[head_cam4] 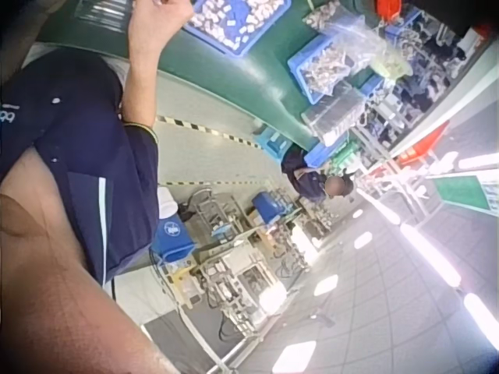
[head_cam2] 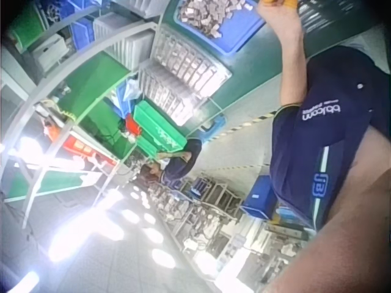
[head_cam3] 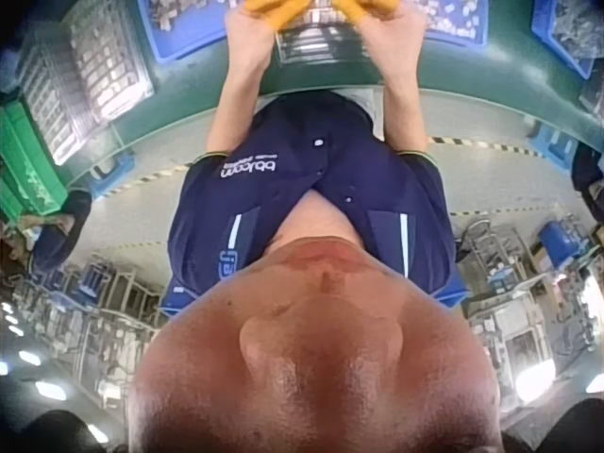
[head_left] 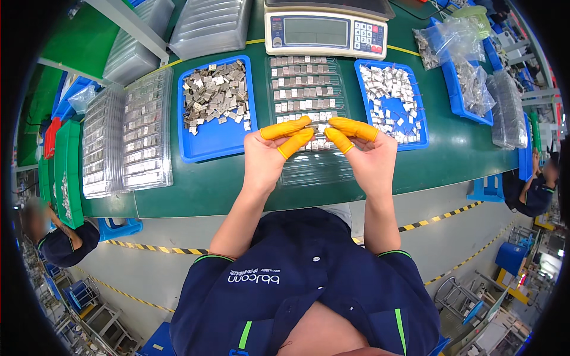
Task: The person assembles electronic components by taking pieces from side trays, fitting them together by hand, and placing the assembled units into slots on a center tray.
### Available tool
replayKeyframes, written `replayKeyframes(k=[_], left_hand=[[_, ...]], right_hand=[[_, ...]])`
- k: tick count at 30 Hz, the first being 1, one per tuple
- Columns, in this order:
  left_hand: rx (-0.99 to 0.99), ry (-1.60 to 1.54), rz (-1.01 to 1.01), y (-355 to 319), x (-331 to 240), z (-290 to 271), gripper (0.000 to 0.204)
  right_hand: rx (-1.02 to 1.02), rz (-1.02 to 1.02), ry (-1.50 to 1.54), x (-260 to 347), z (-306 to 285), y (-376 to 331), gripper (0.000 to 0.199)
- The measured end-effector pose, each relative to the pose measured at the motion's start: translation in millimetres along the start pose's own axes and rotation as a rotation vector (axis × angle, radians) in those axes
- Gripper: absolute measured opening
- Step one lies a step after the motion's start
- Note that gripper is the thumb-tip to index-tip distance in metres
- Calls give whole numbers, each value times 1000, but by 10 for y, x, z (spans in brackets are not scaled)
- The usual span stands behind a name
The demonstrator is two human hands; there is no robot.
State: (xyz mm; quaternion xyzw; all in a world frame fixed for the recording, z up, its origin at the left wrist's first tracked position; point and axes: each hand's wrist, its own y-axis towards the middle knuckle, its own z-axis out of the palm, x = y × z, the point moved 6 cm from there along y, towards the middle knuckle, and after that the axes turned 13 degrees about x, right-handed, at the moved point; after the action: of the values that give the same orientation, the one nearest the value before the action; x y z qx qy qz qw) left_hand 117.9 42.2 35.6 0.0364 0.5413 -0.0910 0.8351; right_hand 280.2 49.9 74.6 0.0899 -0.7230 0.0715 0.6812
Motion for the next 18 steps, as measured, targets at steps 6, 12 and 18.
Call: replayKeyframes(k=[6, 12, 18], left_hand=[[-2, 40, 16, -55, -1, 13, 26], [165, 9, -115, -12, 29, 48, 23], [118, 3, -53, 12, 50, 65, 20]], right_hand=[[92, 31, -125, 41, -23, -14, 21], [306, 117, 311, -219, 34, 93, 20], [273, 76, 298, -300, 70, 80, 19]])
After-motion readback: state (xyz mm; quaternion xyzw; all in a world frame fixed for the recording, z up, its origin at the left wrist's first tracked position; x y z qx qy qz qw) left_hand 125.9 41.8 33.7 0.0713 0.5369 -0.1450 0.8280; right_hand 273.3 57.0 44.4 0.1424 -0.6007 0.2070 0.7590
